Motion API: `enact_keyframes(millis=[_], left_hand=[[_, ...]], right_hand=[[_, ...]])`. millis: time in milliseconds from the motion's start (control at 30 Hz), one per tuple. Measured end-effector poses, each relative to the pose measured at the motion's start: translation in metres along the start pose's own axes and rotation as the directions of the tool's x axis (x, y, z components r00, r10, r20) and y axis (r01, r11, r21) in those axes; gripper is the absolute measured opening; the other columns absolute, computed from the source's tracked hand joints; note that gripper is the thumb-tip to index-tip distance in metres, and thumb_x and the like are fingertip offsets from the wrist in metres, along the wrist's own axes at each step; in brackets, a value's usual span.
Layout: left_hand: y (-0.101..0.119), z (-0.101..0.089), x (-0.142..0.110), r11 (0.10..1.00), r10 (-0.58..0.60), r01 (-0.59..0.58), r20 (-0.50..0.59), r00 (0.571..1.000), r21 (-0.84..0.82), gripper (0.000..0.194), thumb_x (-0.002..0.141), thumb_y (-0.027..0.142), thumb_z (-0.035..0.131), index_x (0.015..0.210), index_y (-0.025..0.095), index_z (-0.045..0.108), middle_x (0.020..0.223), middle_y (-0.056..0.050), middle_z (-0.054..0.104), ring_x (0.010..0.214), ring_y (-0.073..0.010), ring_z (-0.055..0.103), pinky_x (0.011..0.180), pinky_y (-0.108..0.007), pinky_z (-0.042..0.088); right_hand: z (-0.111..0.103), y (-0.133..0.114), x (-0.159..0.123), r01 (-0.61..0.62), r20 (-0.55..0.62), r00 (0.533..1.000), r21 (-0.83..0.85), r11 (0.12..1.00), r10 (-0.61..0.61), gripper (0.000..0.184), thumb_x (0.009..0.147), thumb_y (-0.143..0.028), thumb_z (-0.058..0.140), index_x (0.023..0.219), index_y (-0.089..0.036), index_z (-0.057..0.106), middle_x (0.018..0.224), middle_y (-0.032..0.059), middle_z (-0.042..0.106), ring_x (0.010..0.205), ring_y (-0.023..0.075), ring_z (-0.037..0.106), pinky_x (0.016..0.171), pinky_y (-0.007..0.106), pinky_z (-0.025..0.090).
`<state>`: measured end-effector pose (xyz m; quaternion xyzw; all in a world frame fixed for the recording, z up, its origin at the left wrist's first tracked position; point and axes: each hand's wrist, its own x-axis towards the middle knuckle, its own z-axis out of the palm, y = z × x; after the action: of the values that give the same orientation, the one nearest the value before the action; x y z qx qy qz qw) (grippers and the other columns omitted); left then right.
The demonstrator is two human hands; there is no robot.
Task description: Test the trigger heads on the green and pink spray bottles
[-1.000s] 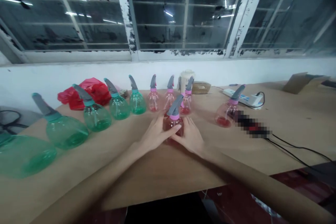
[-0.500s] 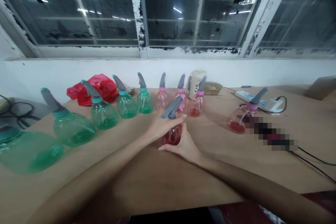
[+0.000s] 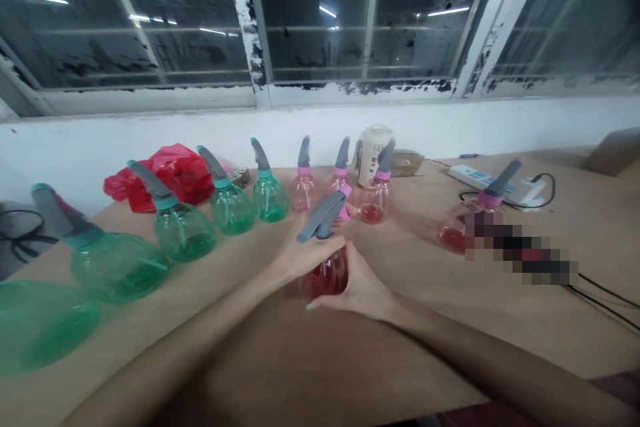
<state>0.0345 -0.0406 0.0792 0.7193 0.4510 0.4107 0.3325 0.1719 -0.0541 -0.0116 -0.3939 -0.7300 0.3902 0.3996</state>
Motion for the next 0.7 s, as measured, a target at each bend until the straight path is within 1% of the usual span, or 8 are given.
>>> enact_keyframes(millis=[100, 200, 267, 333, 433, 500, 600, 700], left_hand=[[-0.005, 0.003, -0.002, 0.997, -0.035, 0.039, 0.047, 0.998, -0.074, 0.017, 0.069, 0.021, 0.058, 0.085, 0.020, 0.060, 0.086, -0.003, 0.068, 0.079, -0.0180, 0.066, 0.075, -0.031, 0.053], [-0.004, 0.004, -0.004, 0.991, -0.044, 0.056, 0.100, 0.994, -0.118, 0.020, 0.072, 0.031, 0.064, 0.087, 0.019, 0.058, 0.085, -0.003, 0.068, 0.080, -0.0193, 0.067, 0.075, -0.033, 0.053], [0.000, 0.004, -0.005, 0.993, -0.005, 0.017, 0.100, 0.995, -0.116, 0.022, 0.073, 0.034, 0.066, 0.089, 0.020, 0.057, 0.084, -0.003, 0.067, 0.082, -0.0192, 0.067, 0.077, -0.033, 0.052], [0.004, 0.004, -0.006, 0.996, 0.026, -0.018, 0.083, 0.996, -0.093, 0.019, 0.076, 0.034, 0.065, 0.087, 0.020, 0.057, 0.081, -0.001, 0.065, 0.078, -0.0174, 0.065, 0.075, -0.032, 0.052], [0.008, 0.005, -0.007, 0.999, 0.035, -0.034, 0.047, 0.998, -0.017, 0.017, 0.077, 0.035, 0.063, 0.074, 0.020, 0.054, 0.068, 0.003, 0.059, 0.064, -0.0141, 0.060, 0.066, -0.029, 0.051], [0.010, 0.005, -0.008, 0.999, 0.038, -0.038, 0.020, 0.999, 0.030, 0.018, 0.077, 0.034, 0.062, 0.071, 0.020, 0.053, 0.063, 0.004, 0.056, 0.059, -0.0131, 0.057, 0.061, -0.028, 0.049], [0.013, 0.006, -0.009, 0.998, 0.047, -0.046, -0.023, 0.999, 0.053, 0.012, 0.077, 0.032, 0.062, 0.080, 0.021, 0.058, 0.064, 0.004, 0.056, 0.060, -0.0136, 0.056, 0.061, -0.027, 0.047], [0.013, 0.006, -0.010, 0.996, 0.050, -0.046, -0.049, 0.998, 0.073, 0.015, 0.079, 0.035, 0.060, 0.086, 0.022, 0.059, 0.061, 0.004, 0.051, 0.059, -0.0131, 0.052, 0.061, -0.027, 0.045]], right_hand=[[-0.001, -0.003, -0.002, 0.089, 0.006, 0.996, 0.006, 0.996, -0.089, 0.110, 0.051, -0.049, 0.083, 0.139, -0.026, 0.021, 0.140, 0.0123, 0.036, 0.132, 0.0310, 0.035, 0.107, 0.051, 0.033], [-0.001, -0.007, -0.004, 0.145, 0.008, 0.989, 0.007, 0.989, -0.145, 0.118, 0.052, -0.048, 0.083, 0.144, -0.027, 0.011, 0.145, 0.0127, 0.030, 0.135, 0.0312, 0.029, 0.109, 0.051, 0.030], [-0.001, -0.009, -0.004, 0.156, 0.001, 0.988, 0.010, 0.988, -0.156, 0.118, 0.053, -0.048, 0.082, 0.145, -0.027, 0.011, 0.145, 0.0137, 0.031, 0.134, 0.0315, 0.031, 0.108, 0.052, 0.031], [0.000, -0.009, -0.005, 0.161, 0.001, 0.987, 0.021, 0.987, -0.161, 0.118, 0.054, -0.048, 0.082, 0.145, -0.027, 0.011, 0.143, 0.0141, 0.034, 0.133, 0.0318, 0.034, 0.109, 0.054, 0.030], [0.000, -0.010, -0.006, 0.156, 0.014, 0.988, 0.040, 0.987, -0.157, 0.115, 0.053, -0.047, 0.082, 0.144, -0.027, 0.015, 0.140, 0.0131, 0.039, 0.132, 0.0319, 0.036, 0.109, 0.054, 0.028], [0.000, -0.011, -0.007, 0.150, 0.023, 0.988, 0.046, 0.988, -0.151, 0.112, 0.053, -0.047, 0.083, 0.143, -0.027, 0.019, 0.140, 0.0124, 0.040, 0.133, 0.0321, 0.035, 0.109, 0.054, 0.029], [-0.002, -0.013, -0.008, 0.157, 0.021, 0.987, 0.066, 0.985, -0.158, 0.110, 0.053, -0.045, 0.083, 0.142, -0.027, 0.021, 0.142, 0.0115, 0.038, 0.134, 0.0318, 0.033, 0.108, 0.052, 0.032], [-0.004, -0.013, -0.008, 0.162, 0.026, 0.986, 0.087, 0.983, -0.165, 0.107, 0.055, -0.042, 0.083, 0.141, -0.027, 0.023, 0.140, 0.0108, 0.041, 0.129, 0.0297, 0.041, 0.105, 0.050, 0.037]])
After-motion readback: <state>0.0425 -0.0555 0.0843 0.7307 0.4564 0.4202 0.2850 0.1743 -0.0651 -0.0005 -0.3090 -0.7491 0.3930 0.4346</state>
